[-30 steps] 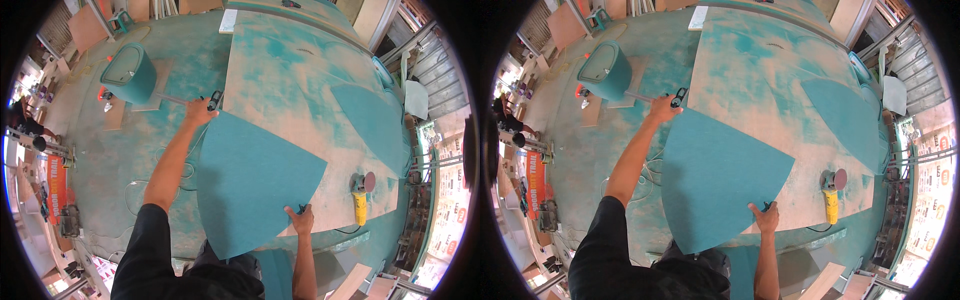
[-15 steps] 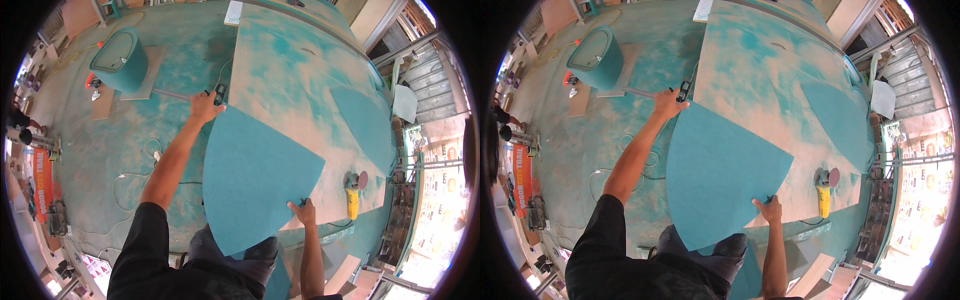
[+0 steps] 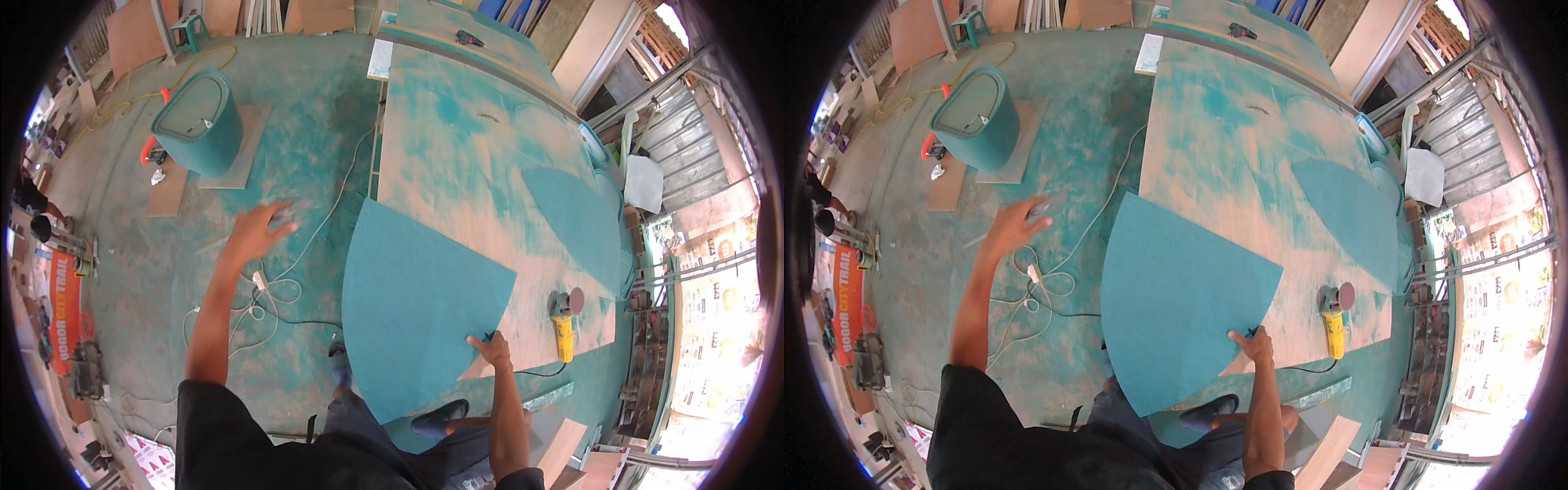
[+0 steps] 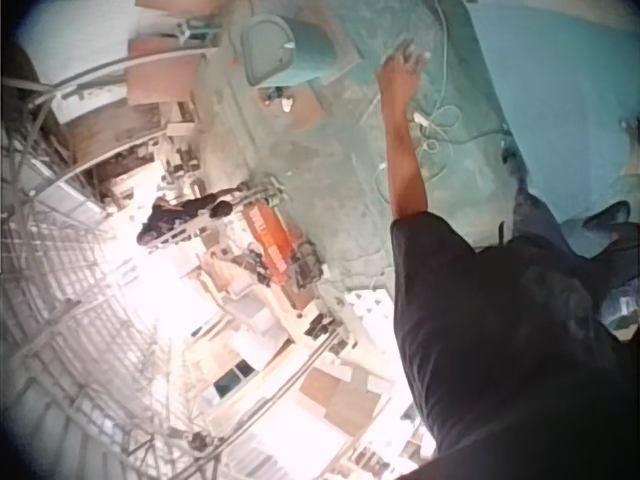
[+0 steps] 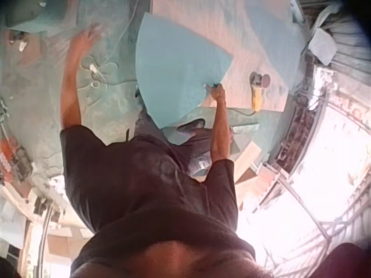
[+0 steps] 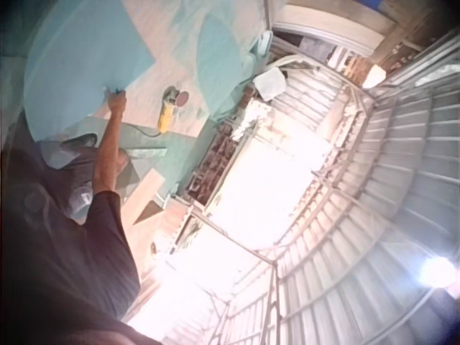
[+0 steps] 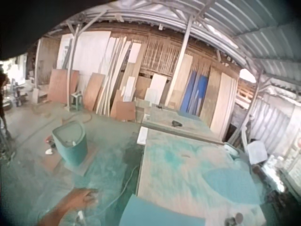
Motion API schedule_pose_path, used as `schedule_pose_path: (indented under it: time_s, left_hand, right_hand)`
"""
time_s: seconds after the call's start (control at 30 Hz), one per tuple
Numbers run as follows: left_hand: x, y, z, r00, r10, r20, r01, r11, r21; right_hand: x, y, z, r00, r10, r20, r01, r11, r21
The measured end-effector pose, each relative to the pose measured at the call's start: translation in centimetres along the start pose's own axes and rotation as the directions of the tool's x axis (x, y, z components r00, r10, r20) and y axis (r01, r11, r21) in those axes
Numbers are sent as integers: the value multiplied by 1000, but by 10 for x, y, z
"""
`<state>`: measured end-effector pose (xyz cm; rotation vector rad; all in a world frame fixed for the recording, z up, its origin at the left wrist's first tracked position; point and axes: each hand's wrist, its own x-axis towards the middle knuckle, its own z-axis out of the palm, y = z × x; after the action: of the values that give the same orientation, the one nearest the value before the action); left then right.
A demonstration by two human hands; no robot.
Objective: The person uses a pencil and a combination square to mark lines on several green-surfaced wooden panels, moving between different boards on the floor and a workbench.
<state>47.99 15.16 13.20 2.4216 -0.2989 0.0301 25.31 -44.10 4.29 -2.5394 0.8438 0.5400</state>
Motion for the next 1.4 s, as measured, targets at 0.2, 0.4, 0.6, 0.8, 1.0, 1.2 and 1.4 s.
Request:
schedule_pose_path:
  time_s: [0.2, 0.4, 0.6, 0.8, 1.0, 1.2, 1.4]
  left_hand:
    - [-123, -35, 11, 884, -402, 239, 428, 901, -69]
    - [-217, -67, 35, 830, -451, 329, 490, 870, -45]
    - [-207, -34, -17, 959, -141, 247, 214, 929, -303]
    - [-184, 35, -59, 694, -149, 704, 498, 806, -320]
    - [-222, 35, -39, 804, -307, 509, 548, 714, -435]
    - [-273, 54, 27, 748, -360, -558, 434, 901, 0]
    - [-271, 78, 95, 514, -830, 216, 502, 87, -860]
  right_hand:
    - [-4, -1, -9, 998, 52, 28, -46, 982, -186]
    - [-36, -87, 3, 966, 78, -247, -169, 913, -372]
    - [-97, -220, 29, 903, -414, -116, 425, 899, 100]
    - [-200, -305, 63, 472, -832, 292, 509, 528, 680]
    - [-227, -313, 130, 431, -790, 436, 314, 584, 748]
    - [-224, -309, 172, 668, -597, 444, -31, 573, 819]
    - [-215, -322, 149, 744, -449, 495, -339, 385, 859]
